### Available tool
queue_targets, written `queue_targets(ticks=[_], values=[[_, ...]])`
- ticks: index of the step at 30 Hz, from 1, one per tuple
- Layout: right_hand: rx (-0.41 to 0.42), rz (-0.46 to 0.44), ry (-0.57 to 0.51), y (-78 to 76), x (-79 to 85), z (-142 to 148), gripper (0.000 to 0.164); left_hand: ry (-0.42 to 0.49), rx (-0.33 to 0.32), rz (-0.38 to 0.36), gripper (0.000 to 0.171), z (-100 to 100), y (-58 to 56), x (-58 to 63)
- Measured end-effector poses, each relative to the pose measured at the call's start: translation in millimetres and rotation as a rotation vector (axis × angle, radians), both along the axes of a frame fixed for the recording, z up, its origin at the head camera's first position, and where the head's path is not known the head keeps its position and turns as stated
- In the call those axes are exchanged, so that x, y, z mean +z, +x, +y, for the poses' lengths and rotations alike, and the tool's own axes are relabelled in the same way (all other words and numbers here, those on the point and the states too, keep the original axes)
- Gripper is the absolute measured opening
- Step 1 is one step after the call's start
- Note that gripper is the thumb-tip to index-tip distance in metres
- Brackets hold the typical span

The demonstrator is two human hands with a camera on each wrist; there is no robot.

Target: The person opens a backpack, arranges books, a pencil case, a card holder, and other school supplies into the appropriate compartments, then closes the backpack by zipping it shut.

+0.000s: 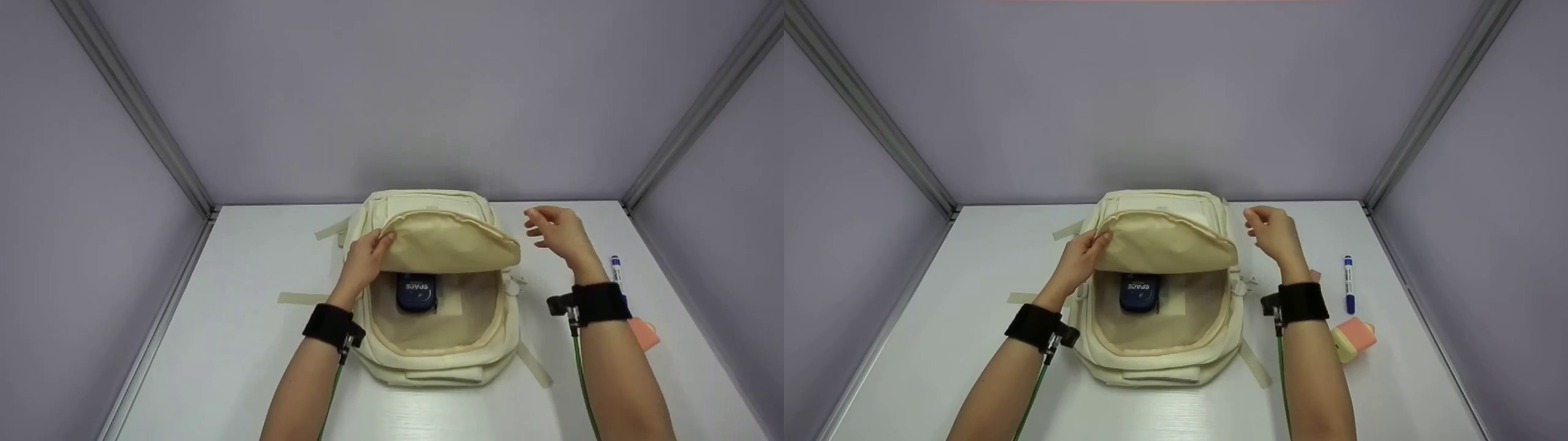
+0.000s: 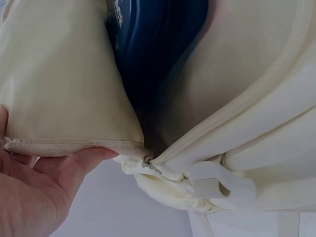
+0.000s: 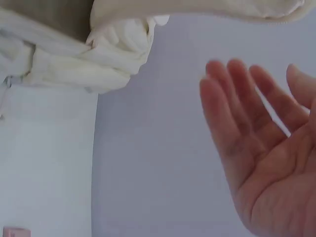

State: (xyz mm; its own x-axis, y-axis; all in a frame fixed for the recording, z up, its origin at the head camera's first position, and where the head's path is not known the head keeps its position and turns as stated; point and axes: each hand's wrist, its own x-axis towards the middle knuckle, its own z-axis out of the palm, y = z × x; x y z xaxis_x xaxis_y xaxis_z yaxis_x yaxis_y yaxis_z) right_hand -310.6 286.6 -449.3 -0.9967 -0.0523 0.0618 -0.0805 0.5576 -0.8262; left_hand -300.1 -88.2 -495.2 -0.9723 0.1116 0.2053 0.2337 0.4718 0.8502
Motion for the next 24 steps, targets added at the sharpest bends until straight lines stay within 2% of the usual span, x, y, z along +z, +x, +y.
queue_targets(ticks=[2, 4, 6, 10, 14, 18, 24], values=[[-0.092, 0.071, 0.122, 10.9, -4.8, 9, 0.052, 0.004, 0.019, -0.003, 0.034, 0, -0.1, -0.5], [-0.167, 0.099, 0.254, 22.3, -10.5, 17, 0.055, 0.004, 0.028, -0.005, 0.034, 0, 0.2, -0.9], [-0.228, 0.083, 0.37, 33.7, -16.6, 26, 0.06, 0.008, 0.025, -0.009, 0.034, 0, 1.4, -1.3], [-0.317, -0.017, 0.509, 52.9, -27.4, 42, 0.074, 0.015, 0.014, -0.001, 0.034, 0, 3.6, -2.9], [-0.353, -0.154, 0.562, 70.1, -35.5, 58, 0.087, 0.01, 0.021, 0.011, 0.033, 2, 5.6, -3.6], [-0.375, -0.308, 0.562, 87.1, -41.5, 73, 0.098, -0.002, 0.028, 0.02, 0.033, 3, 6.5, -3.2], [-0.408, -0.462, 0.563, 106.1, -54.8, 87, 0.096, -0.004, 0.043, 0.041, 0.033, 4, 5.8, -4.5]])
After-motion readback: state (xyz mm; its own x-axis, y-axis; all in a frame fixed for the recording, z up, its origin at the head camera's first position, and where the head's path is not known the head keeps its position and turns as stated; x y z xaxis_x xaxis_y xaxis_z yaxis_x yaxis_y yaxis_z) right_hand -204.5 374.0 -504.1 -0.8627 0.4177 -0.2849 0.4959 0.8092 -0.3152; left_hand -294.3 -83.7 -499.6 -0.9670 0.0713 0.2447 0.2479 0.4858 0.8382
